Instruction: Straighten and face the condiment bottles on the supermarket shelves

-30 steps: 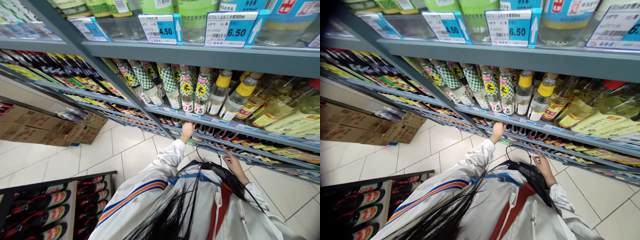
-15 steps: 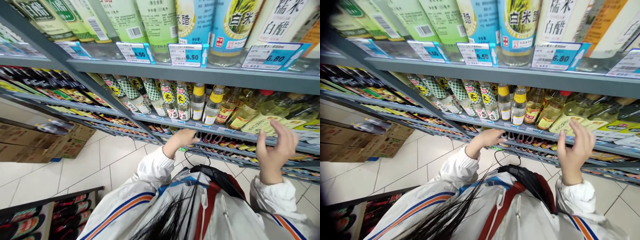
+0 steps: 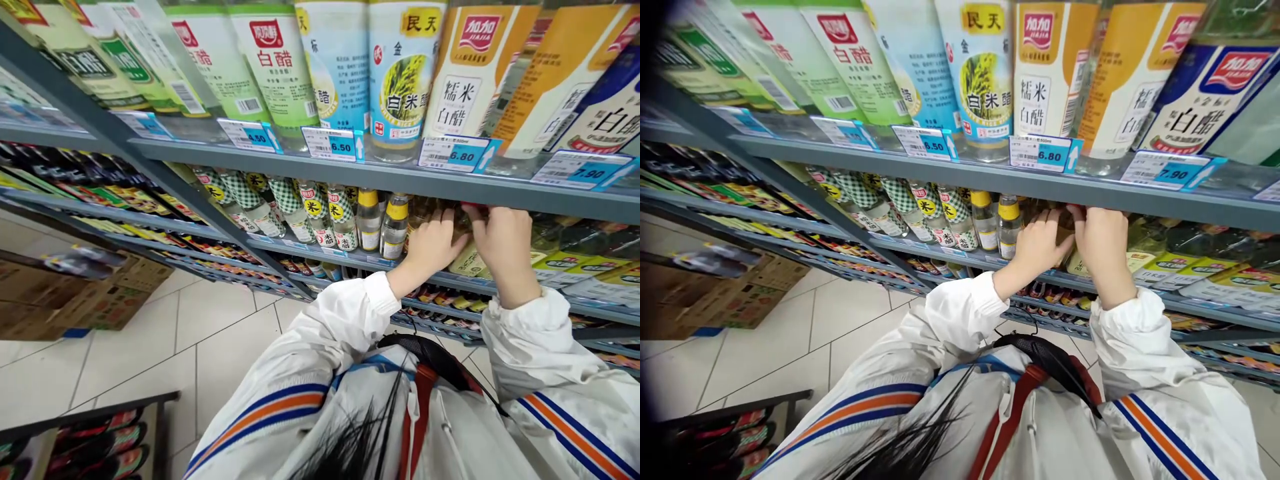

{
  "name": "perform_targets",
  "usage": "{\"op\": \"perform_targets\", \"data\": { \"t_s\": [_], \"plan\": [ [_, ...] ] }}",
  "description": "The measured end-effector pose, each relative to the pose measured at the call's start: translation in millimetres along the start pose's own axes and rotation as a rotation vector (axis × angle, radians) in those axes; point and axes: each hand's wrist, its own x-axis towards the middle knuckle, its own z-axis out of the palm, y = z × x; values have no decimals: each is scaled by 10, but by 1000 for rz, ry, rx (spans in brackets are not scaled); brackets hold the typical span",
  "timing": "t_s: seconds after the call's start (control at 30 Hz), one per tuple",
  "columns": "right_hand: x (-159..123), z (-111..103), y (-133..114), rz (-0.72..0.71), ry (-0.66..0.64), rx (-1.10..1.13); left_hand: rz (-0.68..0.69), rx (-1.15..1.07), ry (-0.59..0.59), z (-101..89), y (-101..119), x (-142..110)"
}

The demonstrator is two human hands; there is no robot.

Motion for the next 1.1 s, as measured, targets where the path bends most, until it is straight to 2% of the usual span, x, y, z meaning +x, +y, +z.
{"op": "perform_targets", "data": {
  "t_s": [0.1, 0.17, 0.27, 0.37, 0.43, 0.57, 0.63, 0.7, 0.77, 0.83, 0.9, 0.97, 1.1],
  "plan": [
    [7, 35, -43, 114, 32, 5, -49, 30, 76, 61, 71, 41],
    [-15, 69, -72, 191, 64, 6, -63, 19, 75, 71, 78, 81],
    [-70, 90, -78, 156, 126, 35, -27, -51, 3, 17, 20, 150],
    [-110, 94, -46, 55, 136, 119, 98, -182, -72, -60, -63, 190],
    [-108, 117, -18, 27, 131, 175, 151, -227, -77, -80, -78, 185],
    [-60, 186, 19, 128, 169, 171, 61, -98, -24, -48, 0, 135],
    [-56, 180, 29, 186, 177, 156, 30, -42, -50, -40, 28, 123],
    [-98, 131, 44, 185, 200, 158, 53, -46, -104, -56, 14, 130],
    [-189, 62, 76, 137, 271, 199, 91, -75, -152, -83, -38, 151],
    [-308, 10, 136, 85, 404, 244, 111, -92, -185, -108, -101, 174],
    [-410, 2, 226, 63, 553, 223, 126, -73, -212, -125, -147, 194],
    [-458, 43, 331, 77, 616, 156, 140, -22, -252, -141, -156, 205],
    [-386, 192, 483, 204, 478, 125, 163, 50, -290, -159, -50, 194]
  ]
}}
